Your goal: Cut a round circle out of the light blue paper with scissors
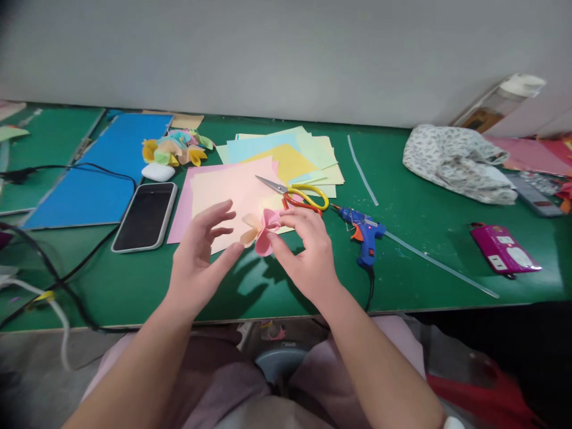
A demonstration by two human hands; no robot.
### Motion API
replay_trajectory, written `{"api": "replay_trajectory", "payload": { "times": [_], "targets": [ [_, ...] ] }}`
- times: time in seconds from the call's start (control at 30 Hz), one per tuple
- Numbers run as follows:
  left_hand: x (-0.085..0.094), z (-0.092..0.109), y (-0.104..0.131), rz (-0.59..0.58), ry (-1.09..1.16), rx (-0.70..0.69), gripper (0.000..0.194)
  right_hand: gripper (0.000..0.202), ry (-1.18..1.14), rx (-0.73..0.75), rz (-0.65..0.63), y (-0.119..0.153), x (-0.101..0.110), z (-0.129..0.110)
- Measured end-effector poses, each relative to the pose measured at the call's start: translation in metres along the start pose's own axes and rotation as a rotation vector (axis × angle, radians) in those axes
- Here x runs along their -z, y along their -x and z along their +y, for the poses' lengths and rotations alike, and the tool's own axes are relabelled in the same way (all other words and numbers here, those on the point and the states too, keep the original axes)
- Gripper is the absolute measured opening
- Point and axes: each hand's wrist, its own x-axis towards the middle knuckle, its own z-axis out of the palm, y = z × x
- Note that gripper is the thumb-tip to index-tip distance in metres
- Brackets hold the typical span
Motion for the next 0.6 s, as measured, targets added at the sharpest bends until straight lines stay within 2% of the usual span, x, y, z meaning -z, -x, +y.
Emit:
{"api": "replay_trajectory", "payload": {
  "times": [0.1, 0.2, 0.4, 0.6],
  "targets": [
    [0.0046, -0.0036, -0.0006, -0.145, 0.138, 0.074, 0.067, 0.007, -0.061, -0.030, -0.032, -0.0006, 0.0014, 0.0004],
    [0.0040, -0.0037, 0.0005, -0.183, 0.221, 0.084, 0.072, 0.007, -0.079, -0.027, -0.054, -0.0011, 0.0018, 0.0001],
    [0.0008, -0.0001, 0.0008, -0.081, 0.334, 0.164, 0.063, 0.008, -0.114, -0.044, -0.057, -0.0011, 0.0018, -0.0016],
    [-0.0015, 0.0049, 0.0004, 0.011, 0.355, 0.189, 0.048, 0.009, -0.124, -0.050, -0.066, 0.0000, 0.0015, -0.0014]
  ]
}}
